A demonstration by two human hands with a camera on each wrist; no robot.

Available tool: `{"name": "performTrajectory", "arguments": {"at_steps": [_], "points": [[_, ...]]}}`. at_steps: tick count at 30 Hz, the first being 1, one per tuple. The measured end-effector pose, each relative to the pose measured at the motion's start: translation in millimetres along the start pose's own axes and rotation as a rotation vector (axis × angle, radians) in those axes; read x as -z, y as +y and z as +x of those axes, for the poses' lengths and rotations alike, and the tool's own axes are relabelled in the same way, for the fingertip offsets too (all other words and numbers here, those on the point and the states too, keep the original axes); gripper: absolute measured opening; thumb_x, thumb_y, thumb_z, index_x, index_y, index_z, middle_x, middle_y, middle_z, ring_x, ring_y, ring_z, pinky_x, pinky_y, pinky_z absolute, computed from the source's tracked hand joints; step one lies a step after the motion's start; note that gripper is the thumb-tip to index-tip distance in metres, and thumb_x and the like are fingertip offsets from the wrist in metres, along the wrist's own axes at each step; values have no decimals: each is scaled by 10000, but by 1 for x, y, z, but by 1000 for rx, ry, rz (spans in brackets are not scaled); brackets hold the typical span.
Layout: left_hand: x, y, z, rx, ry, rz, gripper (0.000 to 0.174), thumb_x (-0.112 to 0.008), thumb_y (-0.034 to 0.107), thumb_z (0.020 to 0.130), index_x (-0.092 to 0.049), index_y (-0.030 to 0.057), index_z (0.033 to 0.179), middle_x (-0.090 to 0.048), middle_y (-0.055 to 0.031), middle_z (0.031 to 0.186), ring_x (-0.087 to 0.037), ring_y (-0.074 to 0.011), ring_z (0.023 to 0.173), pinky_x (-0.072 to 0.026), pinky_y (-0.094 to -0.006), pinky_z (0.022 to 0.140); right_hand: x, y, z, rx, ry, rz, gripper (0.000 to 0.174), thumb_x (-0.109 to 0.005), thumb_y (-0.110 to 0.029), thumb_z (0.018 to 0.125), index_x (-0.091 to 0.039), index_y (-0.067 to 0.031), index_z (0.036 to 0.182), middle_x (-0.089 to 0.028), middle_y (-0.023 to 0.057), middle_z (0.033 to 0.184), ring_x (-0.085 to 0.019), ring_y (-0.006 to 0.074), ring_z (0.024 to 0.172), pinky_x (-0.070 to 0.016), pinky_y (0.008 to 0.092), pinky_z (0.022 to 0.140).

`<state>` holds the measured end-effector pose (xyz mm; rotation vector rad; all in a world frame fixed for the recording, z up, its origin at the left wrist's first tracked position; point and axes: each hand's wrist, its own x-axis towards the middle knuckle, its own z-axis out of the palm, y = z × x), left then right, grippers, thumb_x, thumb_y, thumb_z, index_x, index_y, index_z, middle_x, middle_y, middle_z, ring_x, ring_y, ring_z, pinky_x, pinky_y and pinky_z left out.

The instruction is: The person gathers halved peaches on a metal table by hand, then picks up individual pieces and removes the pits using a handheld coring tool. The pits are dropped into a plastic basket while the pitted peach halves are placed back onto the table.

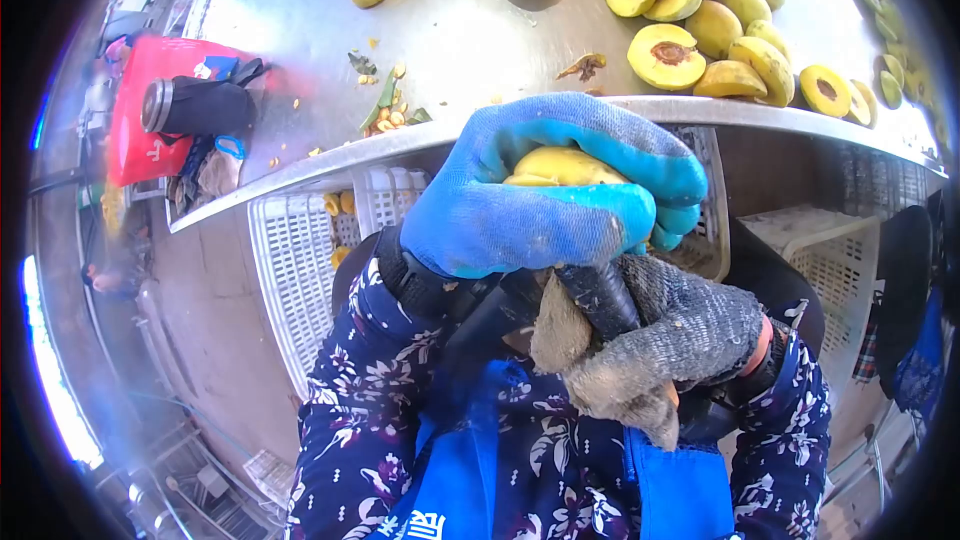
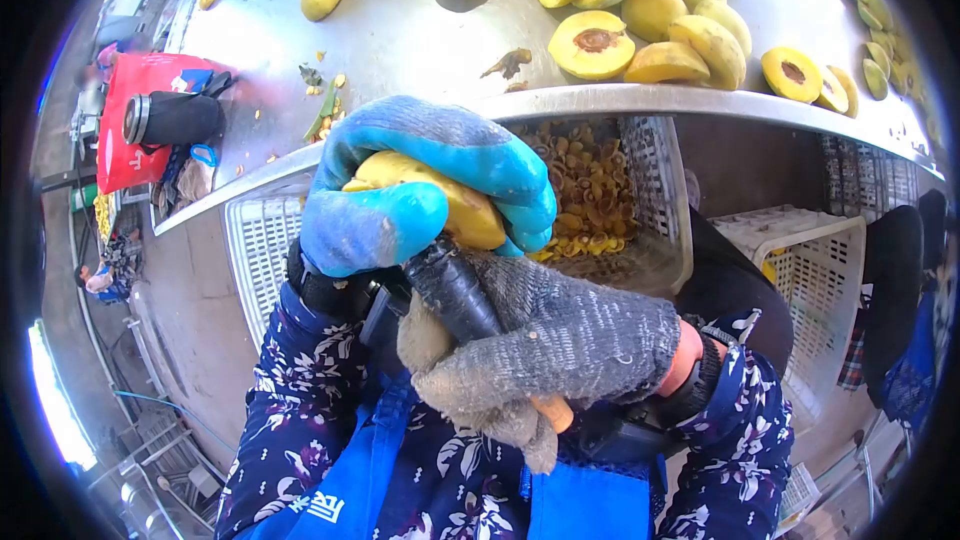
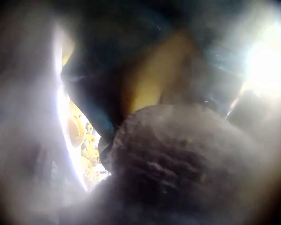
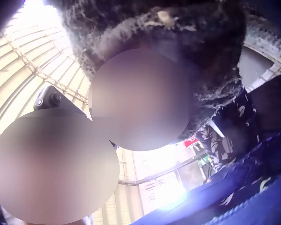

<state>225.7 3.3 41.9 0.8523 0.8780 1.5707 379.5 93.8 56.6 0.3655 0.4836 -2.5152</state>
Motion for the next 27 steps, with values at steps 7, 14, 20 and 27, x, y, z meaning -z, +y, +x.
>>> {"name": "performTrajectory", "arguments": {"at_steps": [7, 14, 20, 27], "points": [[7, -9, 4, 127, 155, -55, 541, -600, 423, 894, -586, -58, 1140, -651, -197, 1013, -660, -297, 886, -566, -408, 755, 4, 4, 15, 69, 297, -515, 199, -643, -187, 878, -549, -46, 984, -604, 76, 669, -627, 165, 515, -460, 235, 418], [24, 5, 4, -3, 559, -266, 447, -482, 408, 973, -566, -15, 1090, -630, -155, 1010, -642, -259, 920, -566, -386, 800, 40, 28, 33, 697, 755, -1928, 239, -559, -132, 839, -567, -69, 1070, -625, 144, 930, -650, 328, 703, -512, 400, 585], [75, 79, -77, -157, 870, -31, 456, -462, 415, 978, -589, -3, 1109, -661, -143, 997, -657, -277, 906, -565, -399, 786, 90, 33, 22, 195, 811, -2310, 122, -526, -142, 852, -601, -109, 942, -638, 113, 816, -660, 271, 681, -513, 399, 555], [69, 55, -85, -80, 694, -63, 543, -413, 483, 977, -600, -10, 1107, -670, -166, 1006, -666, -288, 920, -573, -419, 788, 51, 19, 27, 517, 657, -1953, 162, -584, -158, 844, -565, -86, 988, -644, 164, 800, -648, 369, 759, -510, 456, 643]]}}
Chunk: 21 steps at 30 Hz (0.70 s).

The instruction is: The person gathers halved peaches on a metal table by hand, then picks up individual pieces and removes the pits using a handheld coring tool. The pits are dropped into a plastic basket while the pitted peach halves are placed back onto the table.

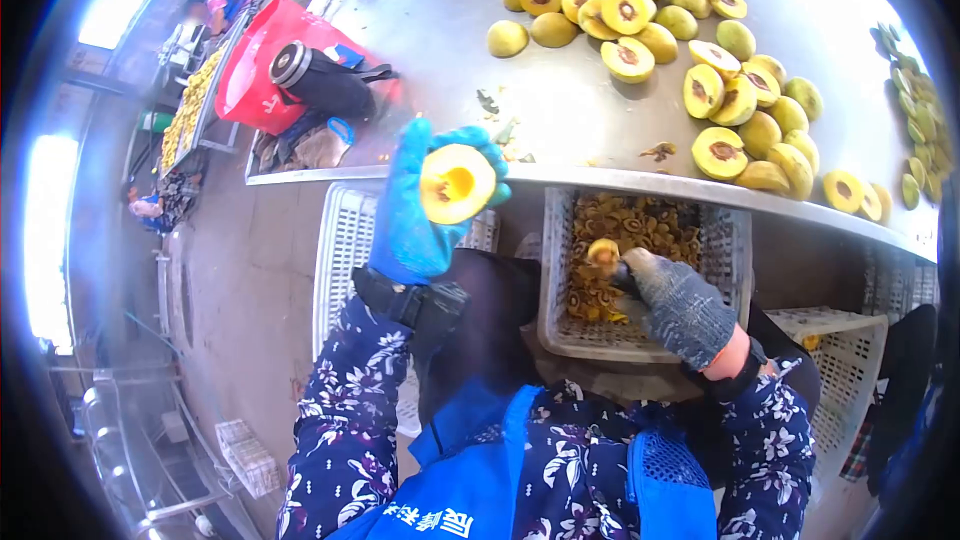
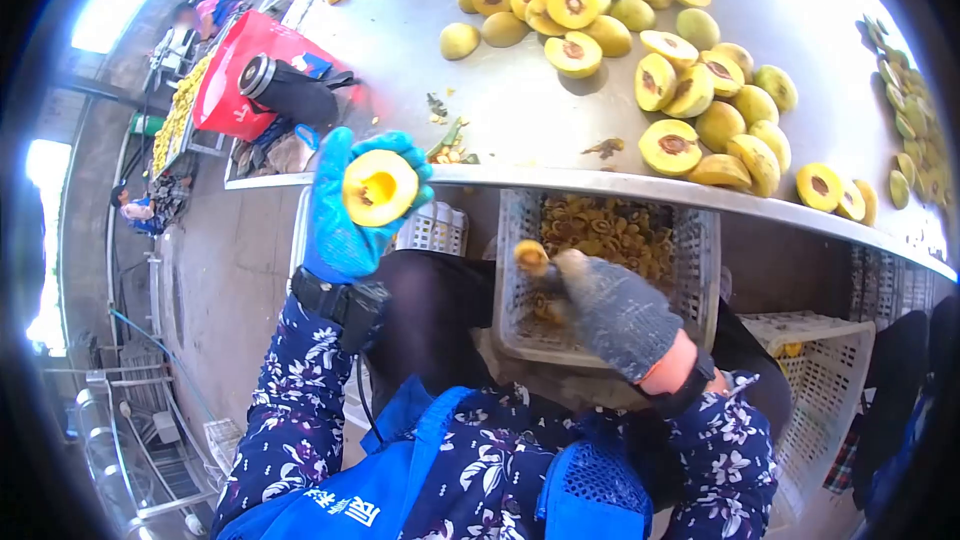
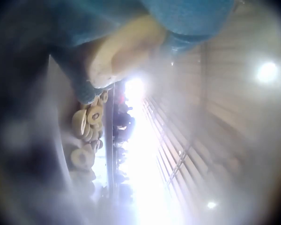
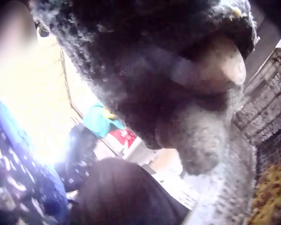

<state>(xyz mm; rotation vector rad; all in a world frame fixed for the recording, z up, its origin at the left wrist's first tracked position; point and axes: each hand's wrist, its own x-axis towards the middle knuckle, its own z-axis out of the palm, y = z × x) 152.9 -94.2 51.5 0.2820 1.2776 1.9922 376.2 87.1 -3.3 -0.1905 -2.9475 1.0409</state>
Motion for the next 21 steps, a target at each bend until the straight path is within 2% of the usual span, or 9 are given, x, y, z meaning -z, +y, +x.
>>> {"name": "performTrajectory", "arguments": {"at_steps": [2, 6, 8, 9, 12, 16, 18, 19, 21], "points": [[-22, -19, 1, 34, 2, 38, 555, -399, 490, 980, -589, -18, 1096, -666, -168, 986, -667, -286, 909, -571, -420, 790, 10, -17, 7, -46, -15, 289, 276, -653, -203, 834, -526, -65, 1037, -637, 210, 825, -624, 423, 806, -497, 485, 659], [-63, -49, 3, 58, -53, 169, 572, -373, 488, 991, -565, -34, 1126, -659, -162, 964, -664, -260, 865, -562, -380, 792, 14, -20, 13, -84, 55, 408, 343, -692, -243, 825, -514, -62, 1056, -636, 224, 837, -619, 434, 834, -494, 489, 664], [-74, -60, 4, 50, -208, 218, 564, -370, 469, 998, -564, -45, 1124, -656, -157, 971, -658, -248, 874, -547, -370, 822, 21, -22, 13, -145, 0, 510, 432, -732, -253, 793, -514, -48, 1104, -637, 214, 877, -624, 423, 858, -499, 451, 711], [-82, -68, 4, -5, -175, 280, 552, -371, 454, 1002, -566, -49, 1115, -653, -157, 980, -652, -242, 888, -536, -367, 834, 19, -21, 12, -134, 47, 535, 441, -731, -232, 791, -510, -47, 1124, -639, 211, 877, -622, 426, 870, -504, 444, 717], [-94, -79, 7, 10, -225, 221, 541, -375, 446, 1003, -572, -47, 1106, -650, -160, 992, -648, -240, 902, -527, -369, 838, 12, -15, 8, -96, 106, 536, 425, -711, -182, 803, -505, -49, 1151, -637, 217, 896, -619, 426, 886, -508, 448, 732], [-100, -76, 8, -24, -287, 285, 500, -376, 405, 1014, -578, -46, 1089, -643, -158, 1004, -642, -239, 911, -517, -364, 847, 15, -10, 4, -107, 121, 509, 403, -675, -126, 823, -500, -53, 1177, -637, 223, 932, -617, 423, 901, -508, 461, 738], [-105, -76, 5, -29, -264, 318, 492, -369, 393, 1018, -578, -47, 1085, -645, -155, 996, -641, -237, 908, -515, -361, 847, 2, 2, 2, -44, 147, 366, 384, -661, -89, 817, -504, -54, 1165, -634, 226, 962, -617, 418, 899, -507, 462, 740], [-106, -75, 4, -38, -238, 345, 485, -363, 381, 1023, -579, -48, 1082, -647, -151, 988, -640, -234, 905, -514, -358, 848, 1, 4, 2, -49, 150, 373, 384, -661, -89, 817, -504, -54, 1165, -634, 226, 962, -617, 418, 899, -507, 462, 740], [-107, -75, 3, -28, -243, 346, 479, -361, 375, 1025, -581, -47, 1079, -647, -148, 988, -640, -229, 904, -513, -355, 849, -1, 6, 1, 68, 264, 389, 322, -637, -85, 823, -521, -50, 1121, -632, 216, 935, -617, 412, 873, -505, 458, 726]]}}
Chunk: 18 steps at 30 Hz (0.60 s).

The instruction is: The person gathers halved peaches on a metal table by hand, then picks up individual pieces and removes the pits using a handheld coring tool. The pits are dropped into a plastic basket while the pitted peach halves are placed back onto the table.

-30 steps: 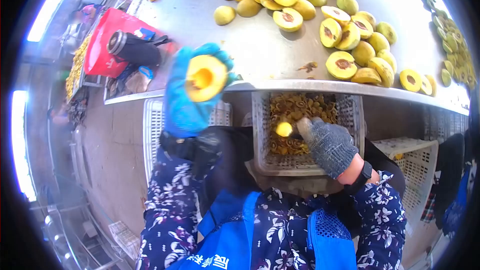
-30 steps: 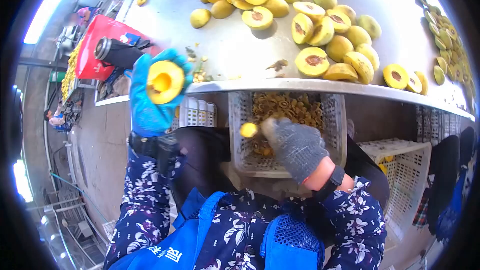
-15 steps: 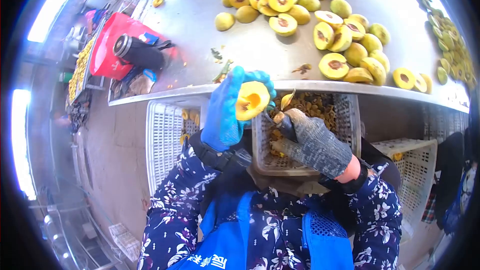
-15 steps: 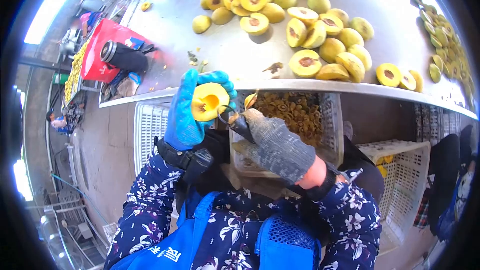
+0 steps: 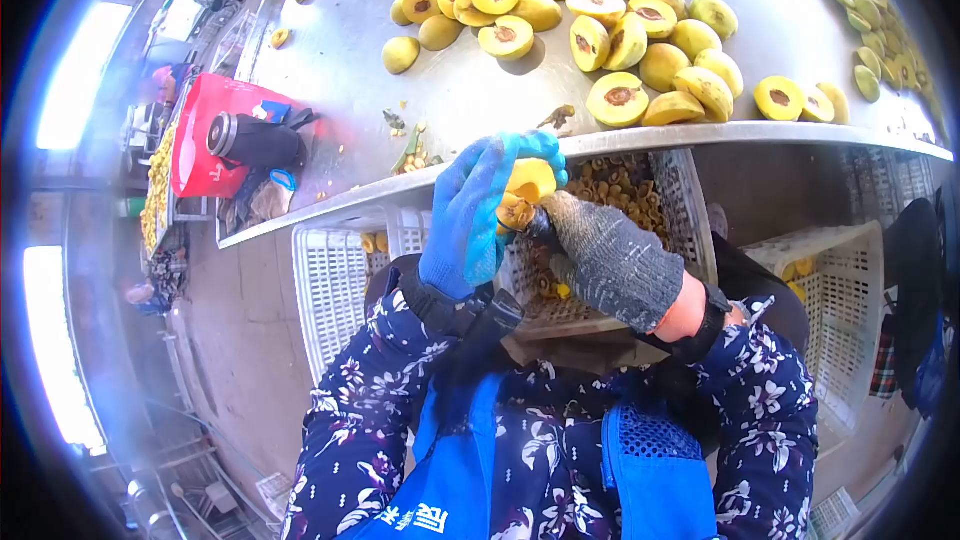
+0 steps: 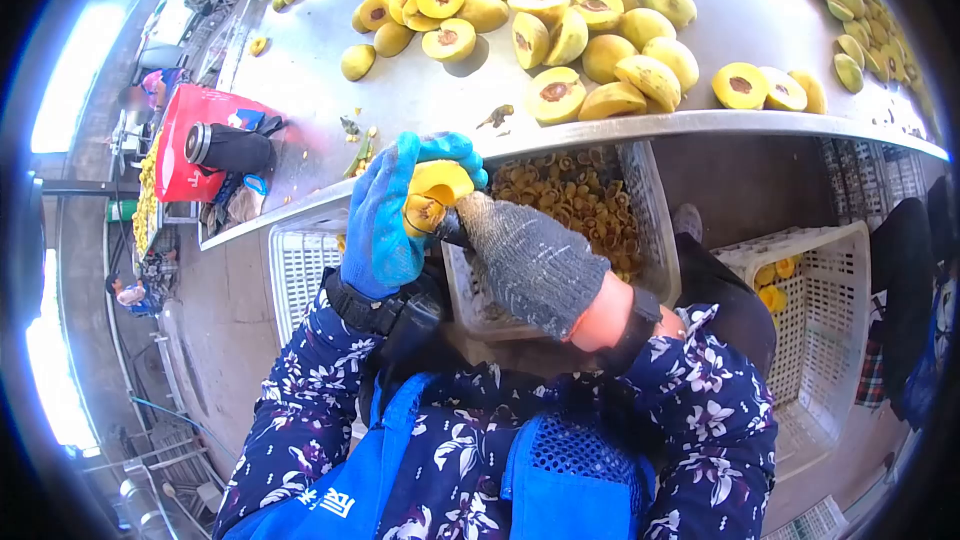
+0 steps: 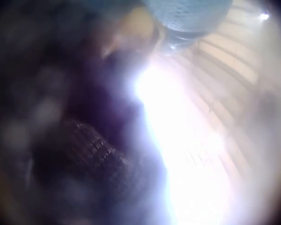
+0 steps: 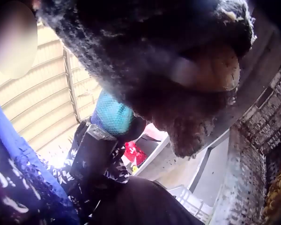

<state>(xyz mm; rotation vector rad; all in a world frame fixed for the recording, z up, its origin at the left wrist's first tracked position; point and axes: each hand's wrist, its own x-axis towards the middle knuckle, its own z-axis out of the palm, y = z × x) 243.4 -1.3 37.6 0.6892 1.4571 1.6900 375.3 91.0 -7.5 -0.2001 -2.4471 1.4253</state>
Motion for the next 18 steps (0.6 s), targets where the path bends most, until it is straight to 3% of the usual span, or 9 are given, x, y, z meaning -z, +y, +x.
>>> {"name": "performTrajectory", "arguments": {"at_steps": [5, 7, 10, 13, 14, 15, 16, 17, 18], "points": [[6, -5, 1, -16, -27, 77, 460, -372, 361, 1025, -586, -43, 1073, -648, -137, 989, -640, -214, 901, -514, -338, 844, 1, 4, -4, -38, -1, -219, 225, -563, -100, 859, -551, -42, 1076, -626, 191, 897, -628, 380, 825, -506, 448, 693], [8, -5, 1, 40, -27, -48, 303, -487, 250, 995, -586, -26, 1075, -634, -112, 1008, -625, -189, 908, -510, -316, 837, 4, 0, -6, -10, 30, -412, 202, -541, -92, 858, -561, -65, 1057, -626, 164, 875, -649, 335, 789, -518, 421, 654], [11, -9, 4, 82, 59, -25, 407, -400, 327, 1022, -592, -29, 1072, -648, -126, 994, -652, -207, 882, -524, -318, 826, 14, -20, -3, -80, 27, -603, 116, -499, -124, 888, -588, -87, 953, -634, 136, 802, -674, 301, 695, -536, 419, 567], [31, -1, 5, 29, 53, 4, 397, -403, 321, 1021, -590, -23, 1087, -646, -124, 1002, -655, -209, 883, -539, -327, 817, 17, -15, -1, -119, 46, -687, 78, -522, -117, 872, -584, -98, 916, -632, 127, 797, -678, 299, 688, -539, 426, 562], [40, 5, -1, -25, 68, 111, 402, -396, 318, 1022, -578, -30, 1109, -645, -125, 1004, -656, -210, 890, -555, -338, 800, 17, -11, -3, -94, 57, -709, 77, -543, -119, 855, -593, -117, 913, -630, 113, 789, -677, 283, 684, -533, 412, 552], [57, 7, -6, -193, 100, 433, 381, -404, 303, 1021, -573, -24, 1119, -642, -121, 1005, -654, -216, 905, -565, -345, 777, 16, -9, -4, -85, 57, -708, 77, -543, -119, 855, -593, -117, 913, -630, 113, 789, -677, 283, 684, -533, 412, 552], [80, 26, -20, -411, -41, 1128, 364, -449, 289, 1005, -567, -26, 1145, -639, -116, 1004, -649, -212, 925, -562, -349, 790, 16, -8, -7, -127, -31, -787, 79, -548, -121, 851, -595, -124, 914, -631, 105, 788, -676, 273, 681, -528, 403, 546], [99, 33, -30, -361, 27, 1025, 362, -509, 264, 978, -553, -27, 1188, -638, -110, 999, -639, -207, 947, -562, -353, 791, 16, -5, -11, -174, -116, -869, 82, -553, -123, 846, -597, -131, 915, -632, 97, 786, -674, 263, 678, -524, 394, 540], [122, 35, -38, 72, 342, 235, 220, -597, 105, 867, -649, 1, 1055, -632, -114, 1015, -619, -250, 921, -505, -328, 838, 15, 5, -19, -145, -164, -904, 85, -555, -126, 843, -599, -141, 915, -630, 88, 784, -672, 251, 678, -516, 383, 533]]}}
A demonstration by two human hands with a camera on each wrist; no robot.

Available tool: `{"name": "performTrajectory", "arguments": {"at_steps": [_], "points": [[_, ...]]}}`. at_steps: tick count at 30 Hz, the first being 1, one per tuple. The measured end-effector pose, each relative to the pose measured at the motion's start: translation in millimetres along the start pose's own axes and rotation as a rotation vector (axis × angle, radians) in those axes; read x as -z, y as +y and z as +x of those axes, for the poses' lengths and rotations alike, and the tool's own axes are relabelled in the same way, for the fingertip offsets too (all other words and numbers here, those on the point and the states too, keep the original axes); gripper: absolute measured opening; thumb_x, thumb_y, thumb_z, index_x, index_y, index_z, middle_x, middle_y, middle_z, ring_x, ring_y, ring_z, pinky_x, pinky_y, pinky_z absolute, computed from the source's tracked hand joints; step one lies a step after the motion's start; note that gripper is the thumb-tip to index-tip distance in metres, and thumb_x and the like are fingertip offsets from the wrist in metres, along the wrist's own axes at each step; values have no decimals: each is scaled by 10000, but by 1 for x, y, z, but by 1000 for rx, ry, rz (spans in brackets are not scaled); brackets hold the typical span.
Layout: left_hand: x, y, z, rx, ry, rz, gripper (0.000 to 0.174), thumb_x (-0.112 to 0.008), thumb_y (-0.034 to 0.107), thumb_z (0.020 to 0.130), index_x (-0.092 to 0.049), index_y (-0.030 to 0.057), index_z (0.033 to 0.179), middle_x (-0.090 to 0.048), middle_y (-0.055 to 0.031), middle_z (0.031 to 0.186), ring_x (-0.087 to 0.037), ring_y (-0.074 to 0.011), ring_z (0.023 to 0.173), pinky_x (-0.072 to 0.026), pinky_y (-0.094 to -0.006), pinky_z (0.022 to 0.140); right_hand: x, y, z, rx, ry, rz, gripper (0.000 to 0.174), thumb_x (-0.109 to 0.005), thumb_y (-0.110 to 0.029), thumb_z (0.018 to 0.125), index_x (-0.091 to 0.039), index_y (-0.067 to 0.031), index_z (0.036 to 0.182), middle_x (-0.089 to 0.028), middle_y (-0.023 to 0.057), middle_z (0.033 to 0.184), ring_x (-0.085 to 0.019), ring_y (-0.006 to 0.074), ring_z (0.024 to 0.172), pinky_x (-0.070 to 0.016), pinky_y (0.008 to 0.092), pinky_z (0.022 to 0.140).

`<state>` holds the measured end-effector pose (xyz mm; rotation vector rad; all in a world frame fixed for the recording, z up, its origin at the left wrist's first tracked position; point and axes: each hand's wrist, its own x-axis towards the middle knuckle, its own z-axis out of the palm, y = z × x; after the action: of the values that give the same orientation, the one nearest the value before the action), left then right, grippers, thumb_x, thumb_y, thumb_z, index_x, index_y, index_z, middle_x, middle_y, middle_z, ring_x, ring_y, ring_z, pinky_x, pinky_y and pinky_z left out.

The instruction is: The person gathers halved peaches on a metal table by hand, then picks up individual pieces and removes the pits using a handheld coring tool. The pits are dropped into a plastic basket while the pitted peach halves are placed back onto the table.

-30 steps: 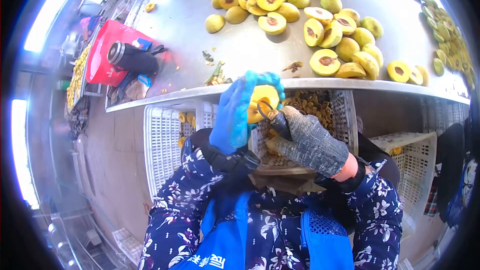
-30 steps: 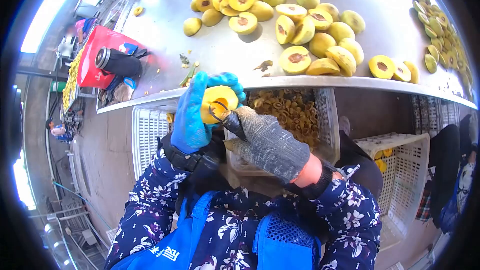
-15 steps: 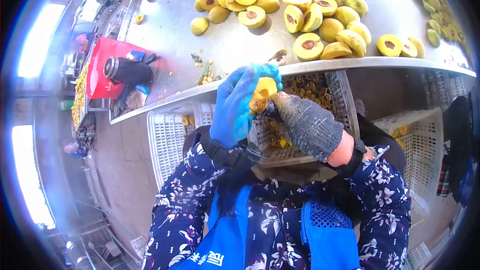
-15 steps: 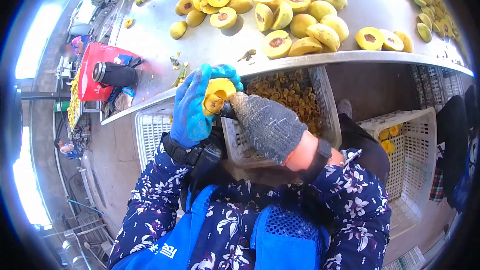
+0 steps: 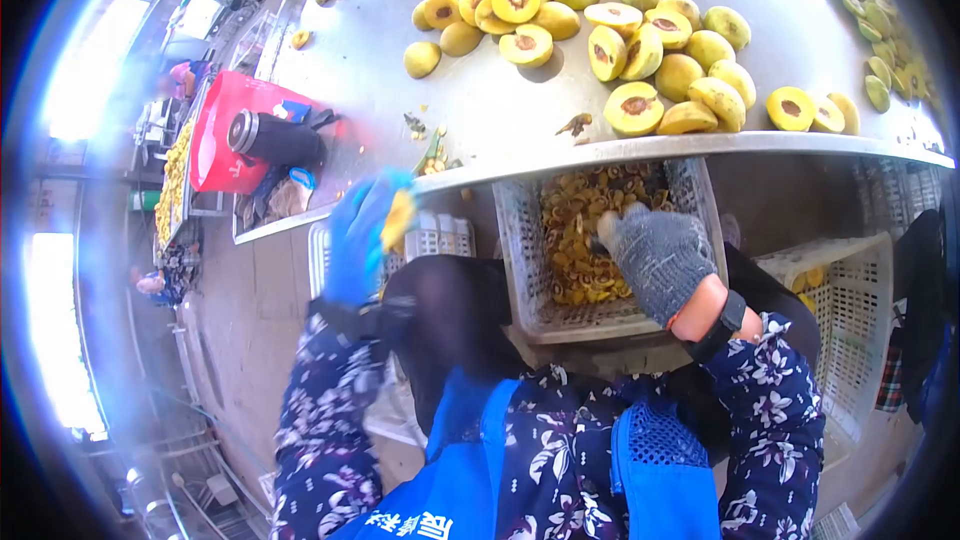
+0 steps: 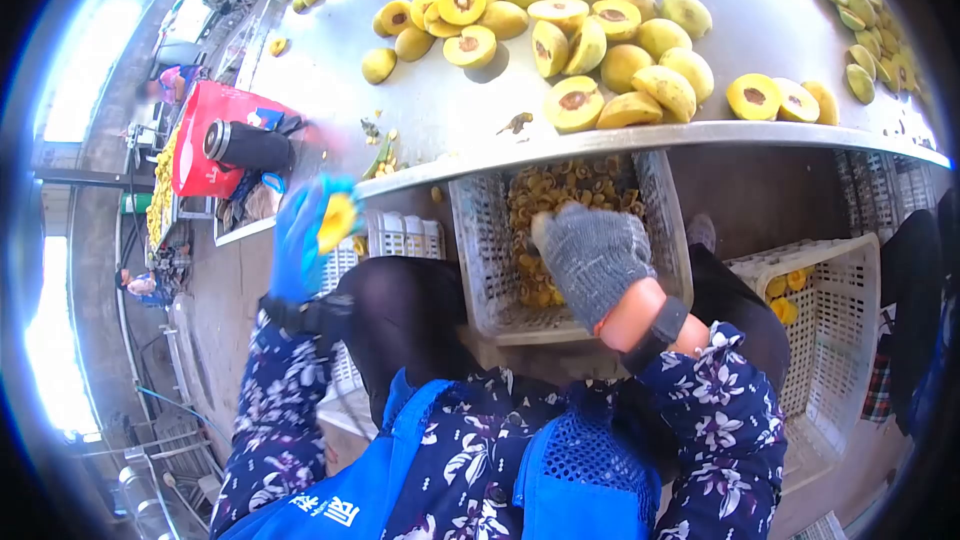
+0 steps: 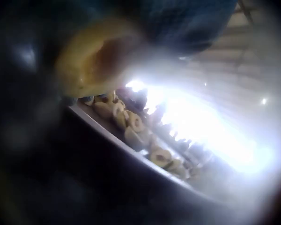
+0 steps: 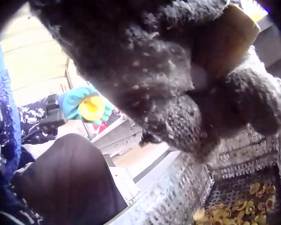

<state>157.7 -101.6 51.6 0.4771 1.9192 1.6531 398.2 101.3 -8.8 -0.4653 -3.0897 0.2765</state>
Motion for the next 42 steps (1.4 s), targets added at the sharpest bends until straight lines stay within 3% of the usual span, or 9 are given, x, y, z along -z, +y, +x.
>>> {"name": "performTrajectory", "arguments": {"at_steps": [2, 3, 9, 19, 23, 29, 31, 35, 42], "points": [[57, -1, 2, -471, -63, 1207, 258, -651, 225, 865, -667, 17, 1017, -658, -129, 914, -635, -272, 906, -485, -374, 824, 2, 4, -4, 6, 31, 33, 80, -552, -127, 846, -597, -136, 912, -628, 91, 783, -672, 254, 674, -515, 386, 530], [66, 12, 0, -368, -136, 1335, 320, -664, 267, 858, -656, -4, 1026, -652, -170, 1002, -620, -319, 971, -470, -397, 860, 4, 6, -3, 16, 51, 77, 76, -550, -128, 849, -596, -131, 908, -625, 95, 781, -672, 257, 669, -514, 389, 527], [-15, 21, 89, -281, -136, 720, 632, -647, 363, 862, -470, -25, 1327, -589, -208, 1183, -594, -271, 1047, -480, -366, 884, 9, -2, 1, 69, 105, 243, 92, -516, -114, 869, -559, -82, 945, -612, 136, 772, -657, 307, 648, -514, 429, 526], [-151, -3, 201, -327, -181, 876, 545, -721, 240, 789, -492, 16, 1230, -601, -50, 783, -540, -92, 605, -439, -247, 497, 29, 5, 7, -26, 77, 561, 123, -484, -159, 908, -542, -69, 966, -608, 174, 817, -652, 341, 717, -515, 450, 593], [-140, -13, 208, -197, -505, 727, 582, -735, 195, 727, -500, 7, 1225, -652, -153, 855, -633, -186, 616, -517, -328, 558, 19, 8, 15, -58, 124, 798, 186, -507, -159, 905, -533, -34, 1041, -626, 213, 927, -634, 400, 838, -501, 477, 701], [-140, -1, 157, -111, -442, 768, 444, -773, 189, 679, -495, -12, 960, -604, -135, 805, -633, -179, 666, -520, -319, 591, 17, 2, 29, -194, 282, 1102, 351, -723, -193, 802, -552, -57, 1076, -654, 192, 900, -645, 379, 860, -508, 427, 718], [-138, 3, 143, -404, -369, 553, 453, -735, 131, 716, -514, -22, 1081, -604, -125, 872, -636, -165, 754, -521, -305, 662, 17, -2, 32, -165, 356, 1133, 405, -742, -227, 791, -547, -54, 1100, -651, 182, 874, -650, 363, 835, -506, 422, 707], [-138, 16, 84, -23, -360, -351, 468, -601, 22, 810, -503, -36, 1264, -599, -83, 961, -622, -141, 857, -529, -281, 763, 26, -7, 39, -194, 332, 1057, 461, -749, -243, 790, -537, -43, 1147, -639, 172, 836, -637, 386, 806, -508, 427, 691], [-149, -5, 41, 10, -225, -642, 336, -524, 285, 968, -566, 4, 1148, -606, -118, 1115, -617, -210, 967, -537, -344, 836, 26, -16, 40, -189, 282, 999, 311, -631, -234, 885, -522, -33, 1096, -640, 234, 901, -613, 428, 874, -490, 487, 714]]}}
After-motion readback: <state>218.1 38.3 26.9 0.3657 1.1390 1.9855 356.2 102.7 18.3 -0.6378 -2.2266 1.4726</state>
